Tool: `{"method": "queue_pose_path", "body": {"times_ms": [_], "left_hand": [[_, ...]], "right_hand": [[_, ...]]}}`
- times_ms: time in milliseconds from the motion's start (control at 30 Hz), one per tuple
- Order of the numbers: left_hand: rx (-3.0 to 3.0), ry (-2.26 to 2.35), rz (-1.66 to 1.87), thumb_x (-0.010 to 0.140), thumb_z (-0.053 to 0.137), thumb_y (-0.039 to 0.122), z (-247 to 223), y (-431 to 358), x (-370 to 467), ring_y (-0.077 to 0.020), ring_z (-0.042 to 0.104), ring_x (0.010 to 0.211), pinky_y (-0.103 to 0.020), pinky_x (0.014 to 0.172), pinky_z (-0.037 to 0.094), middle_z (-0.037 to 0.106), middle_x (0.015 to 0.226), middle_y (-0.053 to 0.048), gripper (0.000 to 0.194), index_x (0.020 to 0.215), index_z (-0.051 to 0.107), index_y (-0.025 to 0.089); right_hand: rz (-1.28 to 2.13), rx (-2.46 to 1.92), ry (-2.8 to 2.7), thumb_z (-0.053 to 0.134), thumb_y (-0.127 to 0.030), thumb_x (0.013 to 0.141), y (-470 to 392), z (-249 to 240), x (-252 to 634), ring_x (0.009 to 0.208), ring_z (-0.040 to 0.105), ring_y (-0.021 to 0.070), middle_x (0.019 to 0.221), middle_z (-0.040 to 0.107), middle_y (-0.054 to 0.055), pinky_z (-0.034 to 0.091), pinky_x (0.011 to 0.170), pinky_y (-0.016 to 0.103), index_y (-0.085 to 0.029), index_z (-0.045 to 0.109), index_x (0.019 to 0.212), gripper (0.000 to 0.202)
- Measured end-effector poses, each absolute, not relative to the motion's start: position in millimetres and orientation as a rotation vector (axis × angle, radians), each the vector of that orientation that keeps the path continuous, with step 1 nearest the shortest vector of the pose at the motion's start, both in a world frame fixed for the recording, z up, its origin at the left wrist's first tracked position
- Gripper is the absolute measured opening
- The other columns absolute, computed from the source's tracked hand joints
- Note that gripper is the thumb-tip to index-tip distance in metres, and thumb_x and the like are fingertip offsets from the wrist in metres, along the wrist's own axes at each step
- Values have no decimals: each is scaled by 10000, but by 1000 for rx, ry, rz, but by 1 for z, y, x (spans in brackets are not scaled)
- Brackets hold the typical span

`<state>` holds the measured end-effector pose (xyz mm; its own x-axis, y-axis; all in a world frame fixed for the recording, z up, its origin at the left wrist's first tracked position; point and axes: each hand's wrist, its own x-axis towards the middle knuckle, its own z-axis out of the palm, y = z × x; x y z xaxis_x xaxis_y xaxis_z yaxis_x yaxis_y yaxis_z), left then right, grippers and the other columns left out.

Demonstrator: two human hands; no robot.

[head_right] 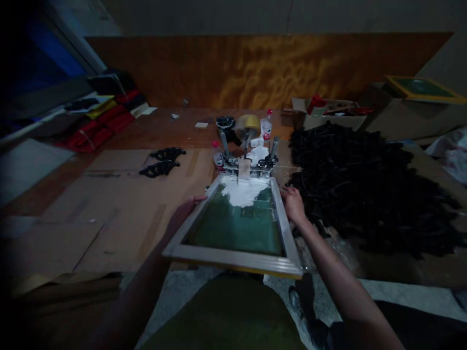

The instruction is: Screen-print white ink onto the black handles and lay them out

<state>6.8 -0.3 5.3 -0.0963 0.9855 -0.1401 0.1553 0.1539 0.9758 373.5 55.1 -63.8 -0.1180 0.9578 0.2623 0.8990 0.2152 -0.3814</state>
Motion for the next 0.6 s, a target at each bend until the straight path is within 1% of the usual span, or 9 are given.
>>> {"method": "queue_pose_path", "body": {"times_ms": [67,133,167,200,233,333,433,500,600], "left_hand": [[1200,1509,942,847,556,517,-17,-16,3,-272,590,1209,-389,1051,443,674,1267,-48,454,1177,685,233],[1205,1519,867,831,572,474,-40,-22,4,-274,544,1274,-402,1092,403,603,1371,-68,549,1311,593,210],[1208,1517,855,820,578,463,-52,-22,6,-273,522,1300,-403,1107,386,569,1408,-84,599,1354,550,190],[1210,1509,858,808,589,458,-62,-21,7,-274,507,1316,-406,1116,373,547,1428,-101,636,1372,525,172],[1210,1501,869,797,600,461,-72,-19,8,-276,502,1320,-408,1120,367,543,1430,-115,654,1371,520,158],[1203,1495,885,788,615,485,-92,-15,9,-282,523,1298,-420,1106,379,577,1389,-137,656,1344,536,146],[1177,1501,870,797,603,514,-102,-14,6,-286,536,1283,-423,1094,391,591,1372,-139,650,1331,546,148],[1154,1486,870,806,590,522,-105,-16,5,-285,544,1272,-423,1087,398,592,1371,-136,641,1327,550,150],[1130,1482,890,809,587,520,-108,-17,6,-283,564,1245,-428,1077,405,608,1351,-137,630,1313,562,142]], "right_hand": [[111,-1696,-1986,488,-224,890,74,-49,373,1124,559,277,1230,617,128,439,995,434,-194,646,1241,386],[31,-1595,-2030,555,-223,857,92,-32,352,1241,473,294,1380,509,153,414,1027,450,-152,553,1336,485],[-4,-1538,-2094,597,-219,831,100,-24,335,1295,415,306,1449,437,160,399,1040,457,-140,497,1381,564],[-25,-1504,-2177,615,-205,816,108,-17,318,1316,381,314,1480,395,166,391,1042,458,-130,468,1398,604],[-34,-1495,-2265,608,-187,819,113,-11,301,1310,378,316,1479,394,171,392,1031,450,-123,469,1389,590],[12,-1606,-2458,514,-146,871,123,1,263,1196,463,282,1330,533,170,413,958,377,-126,570,1244,378],[162,-1710,-2583,536,-159,859,117,-2,253,1005,557,233,1088,648,127,430,824,287,-145,637,1038,206],[224,-1694,-2653,551,-125,825,103,-9,257,924,579,213,1005,662,109,423,764,263,-145,641,967,169],[238,-1457,-2785,505,-57,810,71,-18,270,966,565,219,997,648,126,416,794,273,-127,626,979,219]]}}
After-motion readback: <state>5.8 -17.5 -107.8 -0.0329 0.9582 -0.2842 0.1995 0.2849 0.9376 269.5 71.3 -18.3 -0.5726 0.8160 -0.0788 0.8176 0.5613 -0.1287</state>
